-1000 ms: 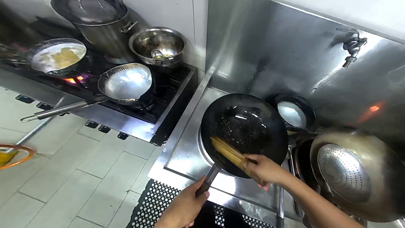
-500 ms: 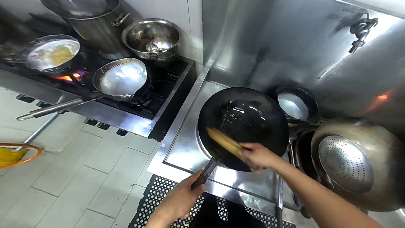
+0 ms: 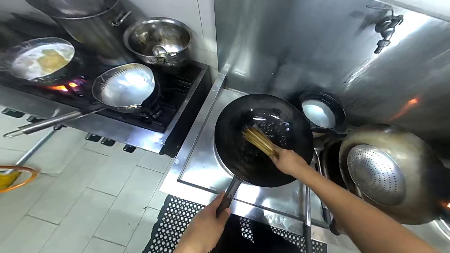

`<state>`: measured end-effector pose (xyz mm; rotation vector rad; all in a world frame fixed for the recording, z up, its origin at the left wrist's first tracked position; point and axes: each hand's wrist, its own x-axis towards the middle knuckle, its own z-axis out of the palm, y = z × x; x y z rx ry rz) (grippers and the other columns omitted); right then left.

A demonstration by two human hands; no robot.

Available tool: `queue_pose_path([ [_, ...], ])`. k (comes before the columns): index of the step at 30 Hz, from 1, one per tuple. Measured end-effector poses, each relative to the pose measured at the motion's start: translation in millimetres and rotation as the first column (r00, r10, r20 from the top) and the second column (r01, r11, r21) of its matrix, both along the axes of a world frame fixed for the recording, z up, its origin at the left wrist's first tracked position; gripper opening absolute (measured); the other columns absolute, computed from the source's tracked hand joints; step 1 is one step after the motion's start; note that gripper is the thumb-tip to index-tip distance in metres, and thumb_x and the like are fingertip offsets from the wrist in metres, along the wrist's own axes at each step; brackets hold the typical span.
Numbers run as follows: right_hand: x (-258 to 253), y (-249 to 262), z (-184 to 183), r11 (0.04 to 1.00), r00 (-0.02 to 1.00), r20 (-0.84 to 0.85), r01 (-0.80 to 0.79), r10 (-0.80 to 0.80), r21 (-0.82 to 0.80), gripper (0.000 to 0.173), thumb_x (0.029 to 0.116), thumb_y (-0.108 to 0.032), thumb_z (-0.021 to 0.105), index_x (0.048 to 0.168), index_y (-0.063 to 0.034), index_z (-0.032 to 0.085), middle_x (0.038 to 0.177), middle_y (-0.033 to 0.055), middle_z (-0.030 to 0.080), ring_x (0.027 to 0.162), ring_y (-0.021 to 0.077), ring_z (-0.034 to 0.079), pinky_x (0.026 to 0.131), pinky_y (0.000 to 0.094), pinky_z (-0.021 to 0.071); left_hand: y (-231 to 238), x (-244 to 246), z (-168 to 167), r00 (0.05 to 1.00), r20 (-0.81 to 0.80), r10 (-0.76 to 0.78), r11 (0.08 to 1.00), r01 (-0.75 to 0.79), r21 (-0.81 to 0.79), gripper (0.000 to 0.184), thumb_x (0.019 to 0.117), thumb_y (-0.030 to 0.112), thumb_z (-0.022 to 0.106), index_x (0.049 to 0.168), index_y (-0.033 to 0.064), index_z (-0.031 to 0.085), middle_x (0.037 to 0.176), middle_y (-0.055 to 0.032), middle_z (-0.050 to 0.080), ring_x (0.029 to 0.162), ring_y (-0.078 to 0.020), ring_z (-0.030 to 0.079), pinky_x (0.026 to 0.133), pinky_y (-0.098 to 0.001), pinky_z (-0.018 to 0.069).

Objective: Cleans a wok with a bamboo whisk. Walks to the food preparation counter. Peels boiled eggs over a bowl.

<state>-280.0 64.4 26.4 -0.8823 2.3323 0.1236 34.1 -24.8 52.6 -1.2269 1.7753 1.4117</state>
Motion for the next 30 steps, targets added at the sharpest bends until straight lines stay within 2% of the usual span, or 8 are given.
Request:
queue_pose_path([
  [3, 20.7, 19.7, 24.5, 0.997, 0.994, 0.103, -0.04, 0.033, 0.063, 0.046, 0.1031, -0.044, 0.052, 0.144, -0.0224, 0.055, 0.109, 0.0156, 0.071, 0.099, 0.0357, 0.07, 0.084, 0.0604, 0.0558, 0.9, 0.4, 1.9, 1.0, -0.003, -0.01, 1.0, 0.01, -0.021, 0.066, 0.1042, 0.051, 0.051, 0.163, 0.0389, 0.025, 0.111, -0.013, 0.07, 0.066, -0.0245, 0.068, 0.064, -0.0468, 0.0597],
  [5, 28.3, 18.7, 24.1, 0.996, 0.988, 0.149, -0.053, 0.041, 0.077, 0.049, 0.1044, -0.046, 0.048, 0.148, -0.0241, 0.052, 0.113, 0.0154, 0.071, 0.104, 0.036, 0.069, 0.088, 0.0604, 0.0542, 0.9, -0.4, 0.3, 1.0, -0.009, -0.015, 1.0, 0.015, -0.027, 0.066, 0.1043, 0.051, 0.051, 0.163, 0.0382, 0.025, 0.11, -0.0131, 0.07, 0.067, -0.0248, 0.068, 0.064, -0.0472, 0.0596],
  [10, -2.0, 2.2, 14.8, 0.999, 0.996, -0.083, -0.038, 0.041, 0.037, 0.048, 0.1035, -0.041, 0.053, 0.148, -0.0215, 0.051, 0.1, 0.0168, 0.073, 0.091, 0.0388, 0.071, 0.074, 0.0616, 0.0565, 8.9, -3.3, -1.9, 1.0, 0.004, -0.016, 0.999, 0.016, -0.031, 0.066, 0.1046, 0.052, 0.05, 0.163, 0.038, 0.024, 0.116, -0.0135, 0.069, 0.073, -0.0264, 0.07, 0.068, -0.0487, 0.0601],
  [14, 32.6, 15.8, 31.6, 0.995, 0.985, 0.166, -0.065, 0.051, 0.076, 0.05, 0.1049, -0.044, 0.049, 0.151, -0.0244, 0.049, 0.109, 0.0145, 0.071, 0.094, 0.0327, 0.071, 0.084, 0.0565, 0.0567, 9.9, -2.2, -2.6, 1.0, 0.001, -0.015, 0.999, 0.015, -0.042, 0.066, 0.1044, 0.052, 0.05, 0.163, 0.0383, 0.024, 0.114, -0.0131, 0.07, 0.072, -0.0259, 0.07, 0.067, -0.0486, 0.0603],
  [19, -3.0, -7.5, 12.5, 0.995, 0.996, -0.091, -0.013, 0.022, 0.097, 0.056, 0.1034, -0.04, 0.051, 0.156, -0.0235, 0.041, 0.107, 0.018, 0.072, 0.097, 0.0398, 0.071, 0.078, 0.0626, 0.0563, 17.0, -5.5, -1.9, 0.999, 0.023, -0.025, 0.998, 0.026, -0.062, 0.066, 0.1043, 0.054, 0.048, 0.163, 0.0392, 0.023, 0.115, -0.0126, 0.07, 0.076, -0.0268, 0.07, 0.071, -0.0497, 0.0599],
  [22, 27.5, 7.4, 33.1, 0.991, 0.997, -0.042, -0.053, 0.059, 0.126, 0.05, 0.1011, -0.04, 0.055, 0.147, -0.0209, 0.05, 0.104, 0.0163, 0.072, 0.096, 0.0381, 0.071, 0.078, 0.0616, 0.056, 18.3, -5.0, -1.7, 1.0, 0.019, -0.02, 0.998, 0.021, -0.064, 0.066, 0.1042, 0.053, 0.049, 0.163, 0.0394, 0.023, 0.114, -0.0126, 0.07, 0.074, -0.0258, 0.07, 0.069, -0.0484, 0.0605],
  [24, 42.5, 9.8, 34.6, 0.981, 0.995, 0.021, -0.101, 0.099, 0.163, 0.054, 0.1033, -0.043, 0.051, 0.154, -0.0259, 0.044, 0.109, 0.0158, 0.072, 0.102, 0.0383, 0.07, 0.084, 0.0607, 0.0552, 18.4, -6.4, -2.4, 1.0, 0.022, -0.015, 0.997, 0.017, -0.07, 0.066, 0.1043, 0.053, 0.049, 0.163, 0.0395, 0.023, 0.112, -0.0125, 0.07, 0.073, -0.0256, 0.07, 0.068, -0.0482, 0.0602],
  [30, 19.3, -7.8, 31.0, 0.982, 0.984, -0.148, -0.073, 0.099, 0.175, 0.054, 0.1, -0.033, 0.058, 0.15, -0.0177, 0.045, 0.107, 0.0193, 0.071, 0.096, 0.0412, 0.071, 0.074, 0.0609, 0.0571, 22.3, -8.0, 0.3, 0.999, 0.032, -0.022, 0.997, 0.025, -0.076, 0.066, 0.1045, 0.054, 0.049, 0.163, 0.039, 0.023, 0.114, -0.0135, 0.069, 0.074, -0.0269, 0.07, 0.069, -0.0491, 0.0598],
])
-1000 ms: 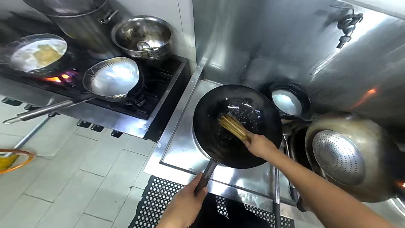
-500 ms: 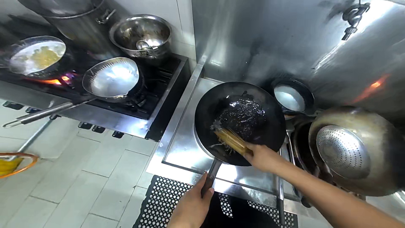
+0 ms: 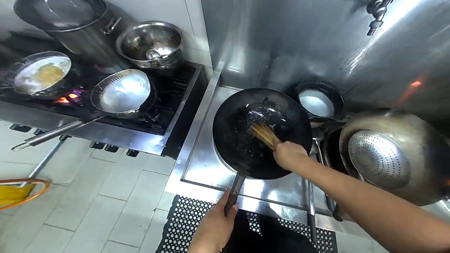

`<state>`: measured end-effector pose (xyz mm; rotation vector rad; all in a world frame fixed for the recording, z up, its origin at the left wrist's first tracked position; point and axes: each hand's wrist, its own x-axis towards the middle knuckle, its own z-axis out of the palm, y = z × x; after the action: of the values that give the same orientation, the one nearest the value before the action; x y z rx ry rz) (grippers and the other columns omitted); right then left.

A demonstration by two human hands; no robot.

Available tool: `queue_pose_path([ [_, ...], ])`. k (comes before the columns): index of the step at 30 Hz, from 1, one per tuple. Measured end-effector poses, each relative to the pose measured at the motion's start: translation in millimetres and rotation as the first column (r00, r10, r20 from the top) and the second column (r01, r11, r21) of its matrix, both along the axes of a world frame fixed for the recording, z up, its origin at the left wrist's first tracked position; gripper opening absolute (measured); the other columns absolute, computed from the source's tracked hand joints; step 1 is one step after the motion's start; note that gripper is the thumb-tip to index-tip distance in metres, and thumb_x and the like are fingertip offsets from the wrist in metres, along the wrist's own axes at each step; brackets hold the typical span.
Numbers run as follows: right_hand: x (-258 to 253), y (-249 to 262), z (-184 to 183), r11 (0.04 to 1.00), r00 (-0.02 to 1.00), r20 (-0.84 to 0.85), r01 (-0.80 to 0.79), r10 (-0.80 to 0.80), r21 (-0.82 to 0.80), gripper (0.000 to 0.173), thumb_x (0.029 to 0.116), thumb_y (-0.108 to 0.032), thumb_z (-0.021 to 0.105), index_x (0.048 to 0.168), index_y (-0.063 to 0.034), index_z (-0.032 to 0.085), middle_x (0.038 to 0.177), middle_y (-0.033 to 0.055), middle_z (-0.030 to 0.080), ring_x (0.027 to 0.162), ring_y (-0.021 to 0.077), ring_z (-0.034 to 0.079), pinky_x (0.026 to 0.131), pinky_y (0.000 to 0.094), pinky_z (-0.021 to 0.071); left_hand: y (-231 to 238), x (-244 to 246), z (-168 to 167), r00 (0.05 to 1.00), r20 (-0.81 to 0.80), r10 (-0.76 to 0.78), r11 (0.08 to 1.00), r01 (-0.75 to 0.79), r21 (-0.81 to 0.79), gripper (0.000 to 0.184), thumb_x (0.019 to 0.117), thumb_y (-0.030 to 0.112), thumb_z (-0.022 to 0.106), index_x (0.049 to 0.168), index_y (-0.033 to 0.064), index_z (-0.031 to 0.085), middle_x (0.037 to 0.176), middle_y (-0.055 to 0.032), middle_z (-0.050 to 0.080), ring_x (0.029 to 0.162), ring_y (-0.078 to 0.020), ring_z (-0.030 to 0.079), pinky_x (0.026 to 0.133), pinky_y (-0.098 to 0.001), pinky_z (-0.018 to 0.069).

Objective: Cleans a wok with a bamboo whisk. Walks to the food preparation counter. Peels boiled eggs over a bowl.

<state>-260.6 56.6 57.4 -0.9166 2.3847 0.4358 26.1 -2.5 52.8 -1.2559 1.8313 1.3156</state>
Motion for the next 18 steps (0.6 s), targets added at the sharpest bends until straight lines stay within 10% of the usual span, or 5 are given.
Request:
queue_pose_path([
  [12, -17.8, 20.9, 3.2, 1.0, 0.999, 0.041, 0.013, -0.013, -0.016, 0.05, 0.1017, -0.036, 0.054, 0.148, -0.0198, 0.049, 0.106, 0.0182, 0.071, 0.097, 0.04, 0.071, 0.077, 0.0613, 0.0566, 3.8, 0.3, -5.8, 1.0, -0.01, 0.006, 1.0, -0.006, -0.02, 0.067, 0.1044, 0.054, 0.049, 0.164, 0.0395, 0.021, 0.112, -0.0132, 0.07, 0.074, -0.0269, 0.07, 0.069, -0.0496, 0.0602],
  [15, 1.7, 48.5, 20.2, 0.998, 0.95, 0.308, 0.053, -0.046, -0.016, 0.048, 0.1039, -0.044, 0.052, 0.147, -0.023, 0.053, 0.105, 0.0151, 0.071, 0.089, 0.033, 0.07, 0.077, 0.0565, 0.0574, -0.4, 8.6, -8.6, 0.976, -0.116, 0.183, 0.969, -0.16, 0.186, 0.066, 0.1048, 0.046, 0.054, 0.163, 0.0362, 0.023, 0.089, -0.0104, 0.066, 0.056, -0.02, 0.063, 0.053, -0.0385, 0.0579],
  [18, 21.2, 31.5, 10.9, 0.973, 0.841, 0.52, 0.219, -0.149, -0.074, 0.056, 0.1055, -0.05, 0.049, 0.157, -0.0304, 0.041, 0.103, 0.0148, 0.068, 0.071, 0.0257, 0.067, 0.065, 0.046, 0.0581, -9.2, 20.0, -17.4, 0.824, -0.215, 0.524, 0.726, -0.3, 0.619, 0.066, 0.1031, 0.03, 0.059, 0.159, 0.0281, 0.024, 0.082, -0.0127, 0.063, 0.052, -0.0202, 0.061, 0.046, -0.0338, 0.0555],
])
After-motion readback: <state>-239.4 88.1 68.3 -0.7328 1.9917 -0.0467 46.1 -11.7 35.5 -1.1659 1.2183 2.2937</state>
